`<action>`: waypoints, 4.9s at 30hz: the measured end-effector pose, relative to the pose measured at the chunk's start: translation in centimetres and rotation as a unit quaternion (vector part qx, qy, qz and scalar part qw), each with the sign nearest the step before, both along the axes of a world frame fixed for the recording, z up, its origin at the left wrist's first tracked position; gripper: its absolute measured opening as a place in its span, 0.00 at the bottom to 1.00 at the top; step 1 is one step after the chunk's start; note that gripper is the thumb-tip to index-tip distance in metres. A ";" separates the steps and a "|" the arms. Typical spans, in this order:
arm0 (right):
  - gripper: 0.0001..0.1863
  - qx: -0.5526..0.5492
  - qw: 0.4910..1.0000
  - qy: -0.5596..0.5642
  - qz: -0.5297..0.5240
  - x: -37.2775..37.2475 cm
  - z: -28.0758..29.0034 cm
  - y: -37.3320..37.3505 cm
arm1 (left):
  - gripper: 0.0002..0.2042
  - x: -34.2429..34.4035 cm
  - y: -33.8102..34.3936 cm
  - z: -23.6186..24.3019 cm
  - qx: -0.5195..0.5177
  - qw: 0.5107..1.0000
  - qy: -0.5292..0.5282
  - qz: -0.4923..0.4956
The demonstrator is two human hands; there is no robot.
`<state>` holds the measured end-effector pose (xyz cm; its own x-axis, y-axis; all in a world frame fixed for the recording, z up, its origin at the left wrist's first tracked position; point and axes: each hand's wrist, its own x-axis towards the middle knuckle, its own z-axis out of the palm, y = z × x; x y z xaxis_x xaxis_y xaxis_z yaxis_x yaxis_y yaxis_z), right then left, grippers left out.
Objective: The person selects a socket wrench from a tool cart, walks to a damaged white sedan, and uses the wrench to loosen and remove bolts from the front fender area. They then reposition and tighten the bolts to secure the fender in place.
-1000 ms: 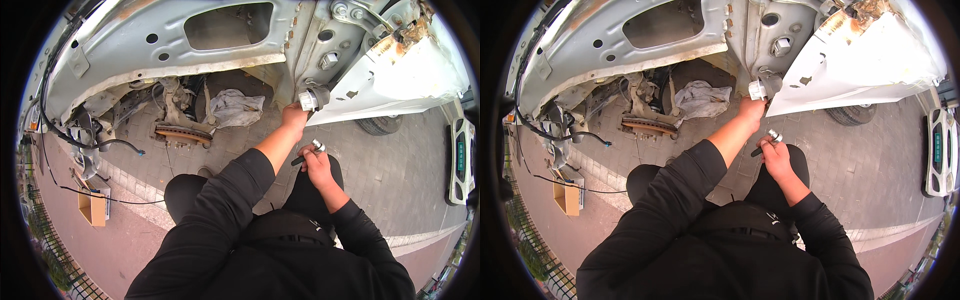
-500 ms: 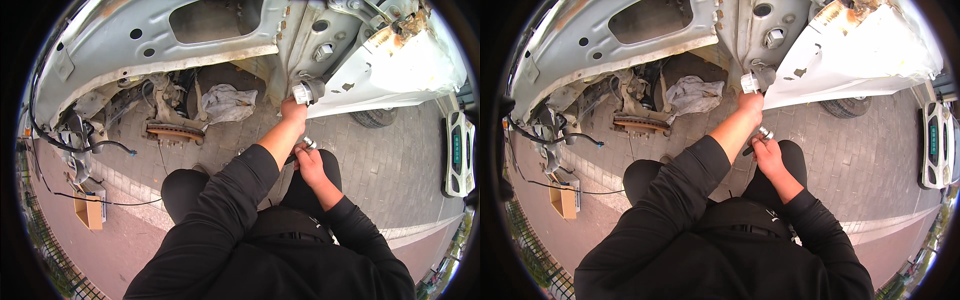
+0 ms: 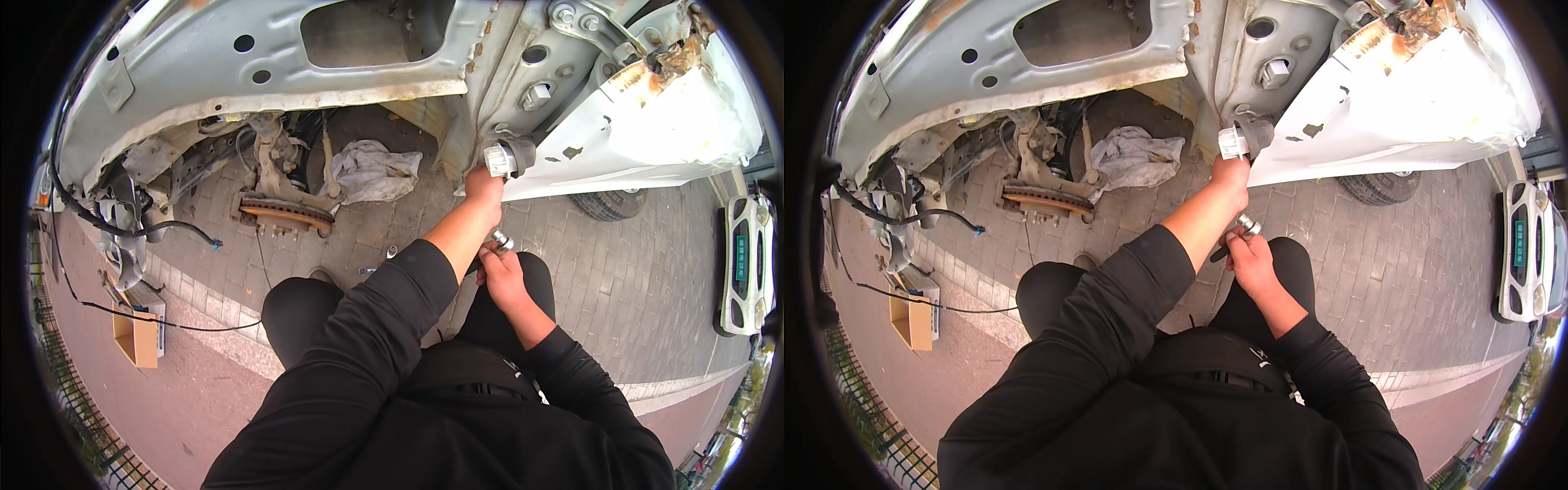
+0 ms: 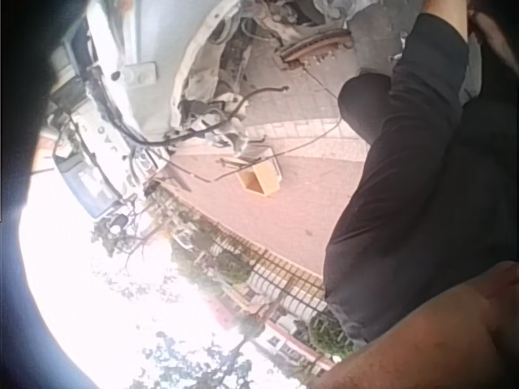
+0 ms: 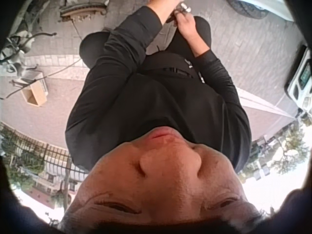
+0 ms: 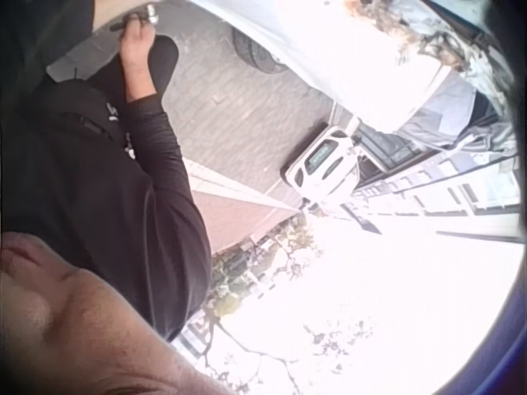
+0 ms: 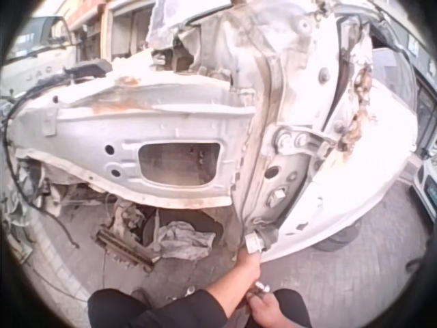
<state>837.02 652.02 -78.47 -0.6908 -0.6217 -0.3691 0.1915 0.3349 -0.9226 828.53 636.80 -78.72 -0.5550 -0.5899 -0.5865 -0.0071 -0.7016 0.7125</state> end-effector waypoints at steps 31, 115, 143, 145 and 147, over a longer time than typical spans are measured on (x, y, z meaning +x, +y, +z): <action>0.15 0.000 1.000 -0.019 -0.007 0.0 -1.1 0.8 | 0.11 0.0 0.3 0.6 0.029 0.999 -0.006 -0.029; 0.19 -0.002 0.999 0.031 0.043 1.8 -8.2 1.6 | 0.20 -4.2 2.3 -6.8 -0.052 0.997 -0.063 -0.003; 0.15 0.064 0.995 0.002 0.073 1.5 -3.4 2.4 | 0.15 -0.4 1.4 -0.6 0.056 0.998 -0.020 0.025; 0.16 0.058 0.996 -0.006 0.072 1.6 -3.1 2.2 | 0.14 -0.3 1.3 -0.4 0.037 0.999 -0.011 0.037; 0.16 0.057 0.996 -0.009 0.073 1.6 -2.9 2.1 | 0.13 -0.3 1.2 -0.5 0.023 0.999 -0.001 0.038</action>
<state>838.65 654.09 -81.34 -0.5885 -0.6683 -0.4550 0.1499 0.4629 -0.8737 828.27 638.02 -79.18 -0.5087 -0.6027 -0.6148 0.0450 -0.7317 0.6801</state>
